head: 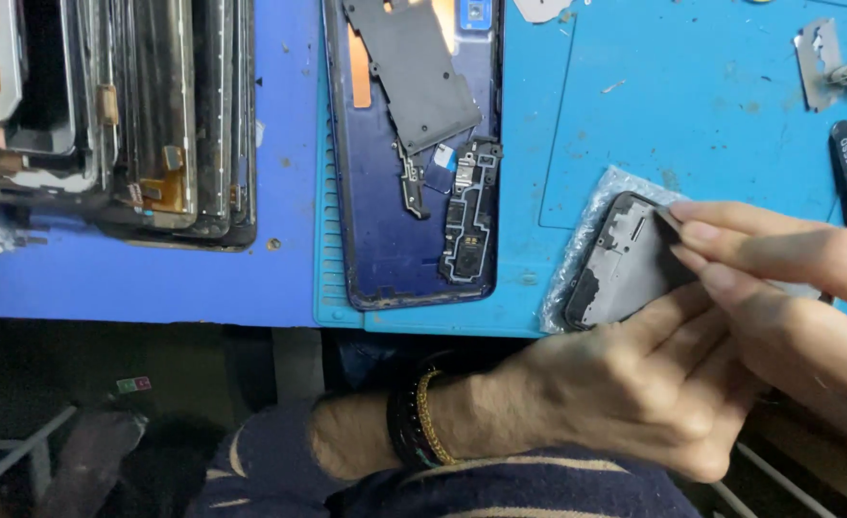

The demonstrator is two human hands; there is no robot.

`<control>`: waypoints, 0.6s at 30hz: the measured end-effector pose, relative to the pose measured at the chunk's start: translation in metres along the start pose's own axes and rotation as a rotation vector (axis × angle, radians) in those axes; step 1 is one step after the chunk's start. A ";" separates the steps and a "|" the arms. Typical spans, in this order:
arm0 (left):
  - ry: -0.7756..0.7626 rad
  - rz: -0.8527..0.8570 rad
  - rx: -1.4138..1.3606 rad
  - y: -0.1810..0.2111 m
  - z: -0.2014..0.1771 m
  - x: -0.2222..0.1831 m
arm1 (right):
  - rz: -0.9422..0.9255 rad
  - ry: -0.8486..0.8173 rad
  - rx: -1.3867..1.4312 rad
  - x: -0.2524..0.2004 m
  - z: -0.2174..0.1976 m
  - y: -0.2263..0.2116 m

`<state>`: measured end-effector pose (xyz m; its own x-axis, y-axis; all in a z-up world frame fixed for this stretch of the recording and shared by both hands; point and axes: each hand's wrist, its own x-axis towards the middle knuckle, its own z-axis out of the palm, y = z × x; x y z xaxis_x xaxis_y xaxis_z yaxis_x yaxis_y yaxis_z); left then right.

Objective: The person scrapes residue from a phone mid-frame with a small blade, wipes the frame surface with a cloth, and uses tweezers to pick at the frame edges while the phone body lies on the workbench.

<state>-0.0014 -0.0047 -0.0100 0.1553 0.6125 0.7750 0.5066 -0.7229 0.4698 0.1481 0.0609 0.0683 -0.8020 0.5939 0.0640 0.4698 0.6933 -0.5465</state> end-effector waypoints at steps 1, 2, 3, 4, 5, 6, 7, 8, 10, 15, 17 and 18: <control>-0.002 0.003 -0.001 -0.003 -0.002 0.000 | 0.002 0.004 0.000 -0.026 0.007 0.014; -0.035 0.035 0.024 -0.004 -0.002 -0.001 | 0.042 0.082 -0.006 -0.054 0.013 0.027; -0.068 0.068 0.050 -0.005 -0.003 -0.002 | 0.082 0.160 -0.012 -0.082 0.019 0.039; -0.071 0.068 0.048 -0.006 -0.005 0.001 | 0.085 0.162 -0.010 -0.106 0.027 0.052; -0.081 0.071 0.043 -0.007 -0.007 0.004 | 0.147 0.214 0.001 -0.129 0.034 0.064; -0.091 0.076 0.043 -0.008 -0.010 0.007 | 0.204 0.269 0.013 -0.152 0.043 0.077; -0.095 0.079 0.046 -0.008 -0.009 0.007 | 0.201 0.273 0.016 -0.119 0.033 0.059; -0.089 0.084 0.057 -0.007 -0.008 0.008 | 0.206 0.167 0.014 -0.089 0.021 0.040; -0.084 0.095 0.072 -0.003 -0.006 0.008 | 0.205 0.067 0.013 -0.037 0.002 0.013; -0.110 0.111 0.072 -0.001 0.002 -0.006 | -0.039 -0.120 -0.061 0.017 -0.017 0.004; -0.045 0.077 0.071 -0.005 0.000 0.006 | -0.049 -0.138 -0.053 0.020 -0.014 0.008; 0.018 0.045 0.072 -0.006 -0.003 0.012 | -0.061 -0.151 -0.043 0.022 -0.012 0.009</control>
<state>-0.0049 0.0063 -0.0028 0.1639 0.5738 0.8025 0.5595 -0.7240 0.4034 0.1396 0.0851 0.0749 -0.8745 0.4839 -0.0321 0.4310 0.7453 -0.5087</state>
